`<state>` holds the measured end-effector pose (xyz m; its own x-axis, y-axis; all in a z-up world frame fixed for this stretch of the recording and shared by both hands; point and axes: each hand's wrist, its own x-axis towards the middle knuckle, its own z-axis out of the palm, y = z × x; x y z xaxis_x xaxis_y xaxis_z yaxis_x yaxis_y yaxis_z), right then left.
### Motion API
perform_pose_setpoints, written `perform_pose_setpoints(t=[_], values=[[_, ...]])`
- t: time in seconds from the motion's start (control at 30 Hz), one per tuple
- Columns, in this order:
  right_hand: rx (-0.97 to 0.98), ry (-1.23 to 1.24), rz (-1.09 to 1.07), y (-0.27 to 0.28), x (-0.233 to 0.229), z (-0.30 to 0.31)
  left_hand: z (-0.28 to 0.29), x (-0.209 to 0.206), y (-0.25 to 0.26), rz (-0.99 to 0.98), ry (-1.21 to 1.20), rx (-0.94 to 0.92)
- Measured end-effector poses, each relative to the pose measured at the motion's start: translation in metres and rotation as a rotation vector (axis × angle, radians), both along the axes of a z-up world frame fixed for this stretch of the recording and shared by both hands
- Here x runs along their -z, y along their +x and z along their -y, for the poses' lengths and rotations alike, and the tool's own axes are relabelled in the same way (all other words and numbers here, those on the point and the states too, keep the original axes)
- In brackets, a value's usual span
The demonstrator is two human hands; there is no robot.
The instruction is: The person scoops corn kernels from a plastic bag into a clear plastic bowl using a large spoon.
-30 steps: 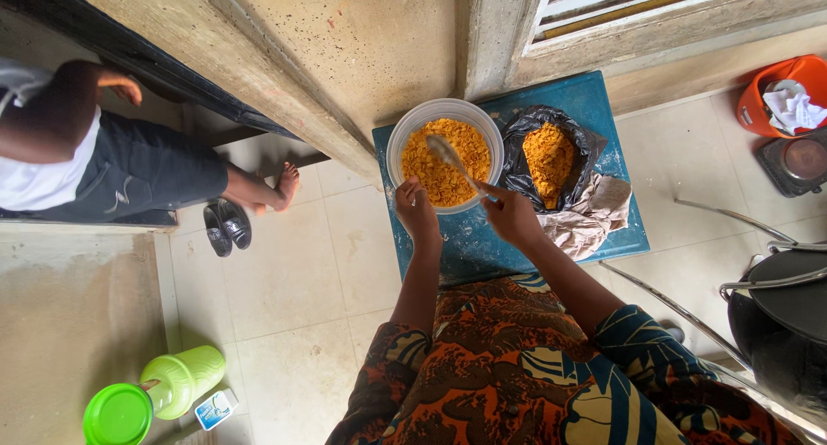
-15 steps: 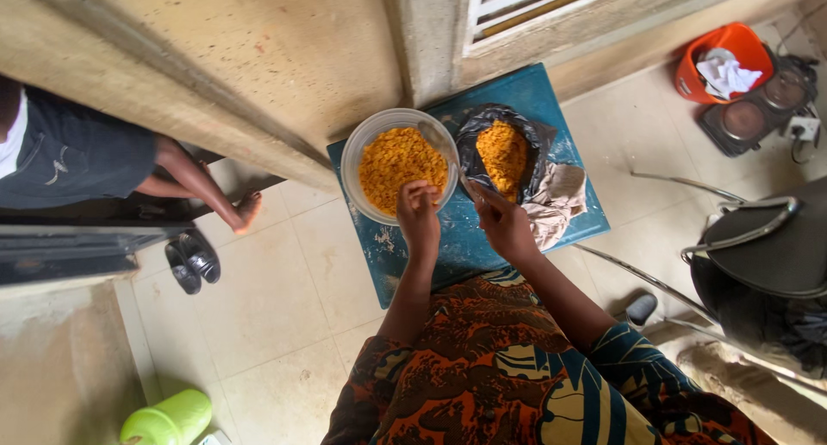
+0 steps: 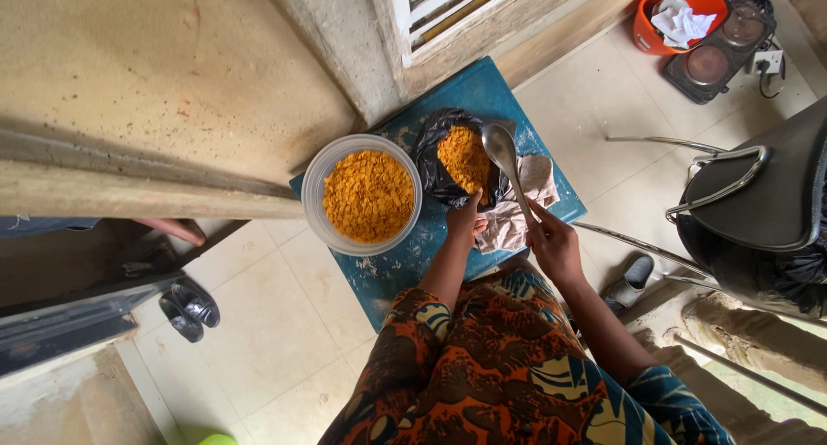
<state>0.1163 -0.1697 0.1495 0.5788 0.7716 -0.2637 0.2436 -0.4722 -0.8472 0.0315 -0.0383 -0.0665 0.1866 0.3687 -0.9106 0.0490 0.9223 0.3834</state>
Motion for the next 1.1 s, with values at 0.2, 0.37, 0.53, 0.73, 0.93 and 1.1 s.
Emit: perform_pose_setpoints(t=[0.2, 0.37, 0.53, 0.73, 0.93, 1.1], values=[[0.057, -0.087, -0.05, 0.019, -0.006, 0.007, -0.013, -0.006, 0.02, 0.031, 0.332, -0.29], [0.043, -0.069, -0.062, 0.031, -0.007, -0.002, -0.035, -0.006, 0.019, 0.025, 0.382, -0.275], [-0.093, -0.1, 0.11, 0.033, -0.003, -0.022, -0.016, -0.005, 0.02, 0.012, 0.371, -0.171], [-0.115, -0.252, 0.278, 0.028, 0.016, -0.028, 0.032, -0.011, 0.016, 0.105, 0.364, -0.161], [-0.152, -0.219, 0.491, 0.044, 0.023, -0.032, 0.029, 0.005, 0.012, 0.119, 0.201, -0.116], [-0.248, -0.325, 0.463, 0.029, 0.036, -0.036, 0.019, 0.009, -0.006, 0.093, 0.079, -0.138]])
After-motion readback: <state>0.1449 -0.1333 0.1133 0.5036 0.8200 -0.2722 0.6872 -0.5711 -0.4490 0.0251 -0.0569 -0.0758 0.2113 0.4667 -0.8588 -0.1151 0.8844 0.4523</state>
